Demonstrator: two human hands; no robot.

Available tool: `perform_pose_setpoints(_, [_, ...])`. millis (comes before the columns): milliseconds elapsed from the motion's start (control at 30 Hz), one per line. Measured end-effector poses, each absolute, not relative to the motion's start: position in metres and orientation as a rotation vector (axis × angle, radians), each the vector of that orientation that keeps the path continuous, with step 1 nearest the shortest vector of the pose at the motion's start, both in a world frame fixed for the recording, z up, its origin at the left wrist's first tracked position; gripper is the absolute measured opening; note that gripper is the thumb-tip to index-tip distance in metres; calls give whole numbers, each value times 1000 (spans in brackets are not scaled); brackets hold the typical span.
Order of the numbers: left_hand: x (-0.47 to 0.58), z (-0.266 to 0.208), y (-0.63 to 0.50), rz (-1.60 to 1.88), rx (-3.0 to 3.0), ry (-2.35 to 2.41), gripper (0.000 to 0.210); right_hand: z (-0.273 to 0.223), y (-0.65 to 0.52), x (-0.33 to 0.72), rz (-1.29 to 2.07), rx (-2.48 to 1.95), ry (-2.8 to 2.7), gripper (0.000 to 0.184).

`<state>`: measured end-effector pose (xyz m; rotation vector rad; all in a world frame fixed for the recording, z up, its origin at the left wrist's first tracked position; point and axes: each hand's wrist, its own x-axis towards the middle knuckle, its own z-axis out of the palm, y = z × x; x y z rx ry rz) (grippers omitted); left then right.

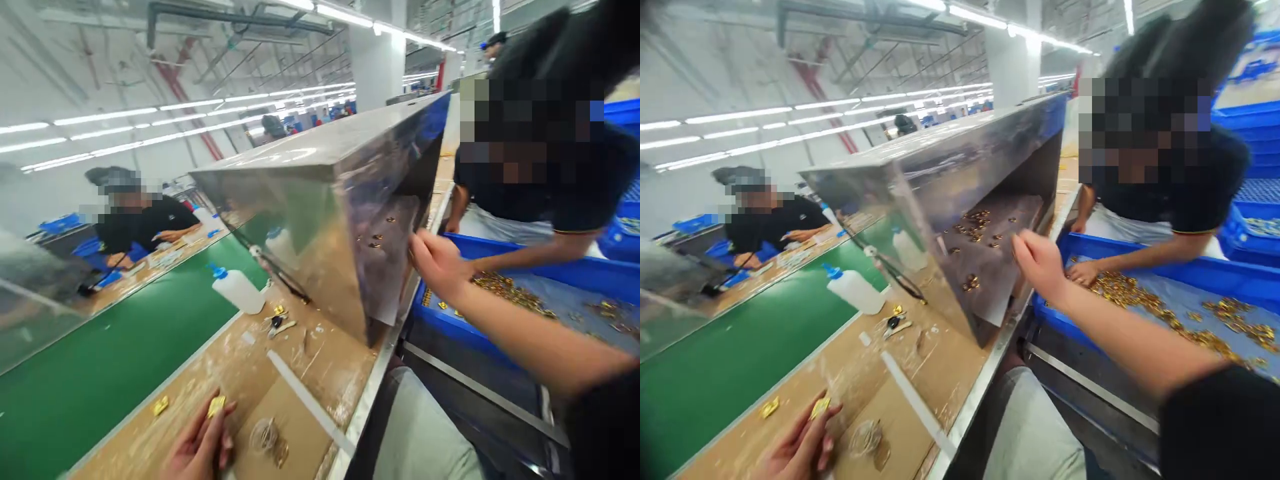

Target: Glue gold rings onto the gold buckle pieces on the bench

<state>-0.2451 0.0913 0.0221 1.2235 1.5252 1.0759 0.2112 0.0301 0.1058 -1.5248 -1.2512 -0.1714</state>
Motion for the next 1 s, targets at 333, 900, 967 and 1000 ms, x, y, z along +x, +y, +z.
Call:
perform_pose_setpoints(333, [-258, 17, 91, 1231, 1176, 1321, 84, 42, 120, -43, 135, -1343, -2391, 40])
perform_pose_setpoints(900, [-263, 9, 102, 1206, 1069, 1298, 81, 31, 176, -49, 502, -1049, -2477, 11])
perform_pose_setpoints(967, [-262, 9, 102, 1219, 1051, 1300, 83, 30, 173, -53, 521, -1038, -2530, 11])
perform_pose_setpoints(1000, [-261, 9, 103, 1224, 1044, 1301, 84, 29, 172, -55, 527, -1049, -2546, 13])
